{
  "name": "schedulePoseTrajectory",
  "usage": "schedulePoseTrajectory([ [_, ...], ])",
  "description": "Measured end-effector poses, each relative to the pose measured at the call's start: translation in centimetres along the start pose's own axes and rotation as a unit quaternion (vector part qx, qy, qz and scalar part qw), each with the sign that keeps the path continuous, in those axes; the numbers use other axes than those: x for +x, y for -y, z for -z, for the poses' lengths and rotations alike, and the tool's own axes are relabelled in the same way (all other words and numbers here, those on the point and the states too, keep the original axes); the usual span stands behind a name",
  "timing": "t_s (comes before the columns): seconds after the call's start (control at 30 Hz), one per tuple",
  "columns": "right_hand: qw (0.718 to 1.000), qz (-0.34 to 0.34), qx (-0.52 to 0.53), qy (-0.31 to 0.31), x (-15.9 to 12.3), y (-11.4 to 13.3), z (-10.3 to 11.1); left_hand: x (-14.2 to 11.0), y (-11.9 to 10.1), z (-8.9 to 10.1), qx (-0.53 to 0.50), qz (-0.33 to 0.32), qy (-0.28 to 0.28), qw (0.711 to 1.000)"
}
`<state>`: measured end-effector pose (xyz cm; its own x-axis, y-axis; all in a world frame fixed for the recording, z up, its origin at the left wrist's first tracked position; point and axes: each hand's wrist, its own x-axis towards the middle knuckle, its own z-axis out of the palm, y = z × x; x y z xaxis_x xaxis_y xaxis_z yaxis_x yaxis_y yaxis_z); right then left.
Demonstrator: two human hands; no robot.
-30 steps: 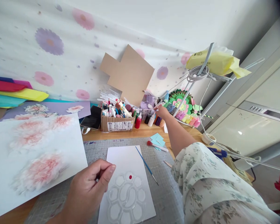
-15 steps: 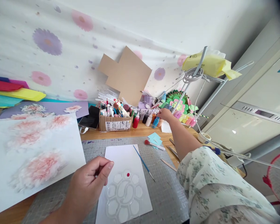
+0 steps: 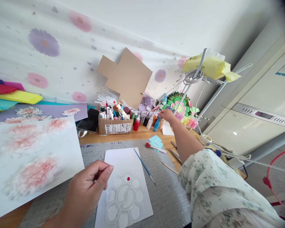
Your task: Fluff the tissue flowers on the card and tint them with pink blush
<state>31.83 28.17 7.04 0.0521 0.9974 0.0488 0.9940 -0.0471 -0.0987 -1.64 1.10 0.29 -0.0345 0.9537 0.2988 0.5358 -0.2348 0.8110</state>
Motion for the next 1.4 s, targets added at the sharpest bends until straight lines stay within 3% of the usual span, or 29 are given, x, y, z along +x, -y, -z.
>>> schedulePoseTrajectory([
  [0.17, 0.998, -0.008, -0.058, -0.038, 1.9, 0.5, 1.0, -0.1, 0.4, -0.1, -0.005, 0.002, 0.021, 1.000],
  [0.43, 0.991, 0.035, -0.125, 0.011, 4.9, 2.6, 0.8, 0.3, 0.2, -0.2, -0.009, 0.018, 0.028, 0.999],
  [0.63, 0.990, 0.033, -0.135, 0.013, 4.1, 2.7, 0.6, 0.2, 0.2, -0.3, -0.017, 0.021, 0.041, 0.999],
  [0.77, 0.992, 0.040, -0.115, -0.033, 2.2, 2.8, 2.2, 0.3, 0.2, -0.3, -0.017, 0.019, 0.044, 0.999],
  [0.93, 0.986, 0.055, -0.053, -0.145, -2.3, 3.5, 6.9, 0.4, 0.7, -0.4, -0.014, 0.007, 0.043, 0.999],
  [1.03, 0.974, 0.070, 0.002, -0.216, -7.0, 4.1, 9.2, 0.7, 1.0, -0.9, -0.042, -0.009, 0.019, 0.999],
  [1.1, 0.965, 0.093, 0.067, -0.236, -10.7, 4.8, 9.5, 0.8, 1.1, -1.4, -0.073, -0.016, 0.014, 0.997],
  [1.13, 0.951, 0.123, 0.169, -0.229, -12.7, 5.3, 9.1, 0.8, 1.1, -1.6, -0.091, -0.020, 0.019, 0.996],
  [1.23, 0.880, 0.204, 0.409, -0.129, -18.3, 7.1, 6.2, 0.6, 0.7, -1.8, -0.144, -0.036, 0.064, 0.987],
  [1.33, 0.815, 0.243, 0.524, -0.049, -22.8, 8.9, 2.6, 0.2, -0.3, -1.5, -0.157, -0.041, 0.145, 0.976],
  [1.4, 0.799, 0.240, 0.551, -0.034, -24.8, 9.8, 0.7, 0.1, -1.1, -1.1, -0.107, -0.029, 0.194, 0.975],
])
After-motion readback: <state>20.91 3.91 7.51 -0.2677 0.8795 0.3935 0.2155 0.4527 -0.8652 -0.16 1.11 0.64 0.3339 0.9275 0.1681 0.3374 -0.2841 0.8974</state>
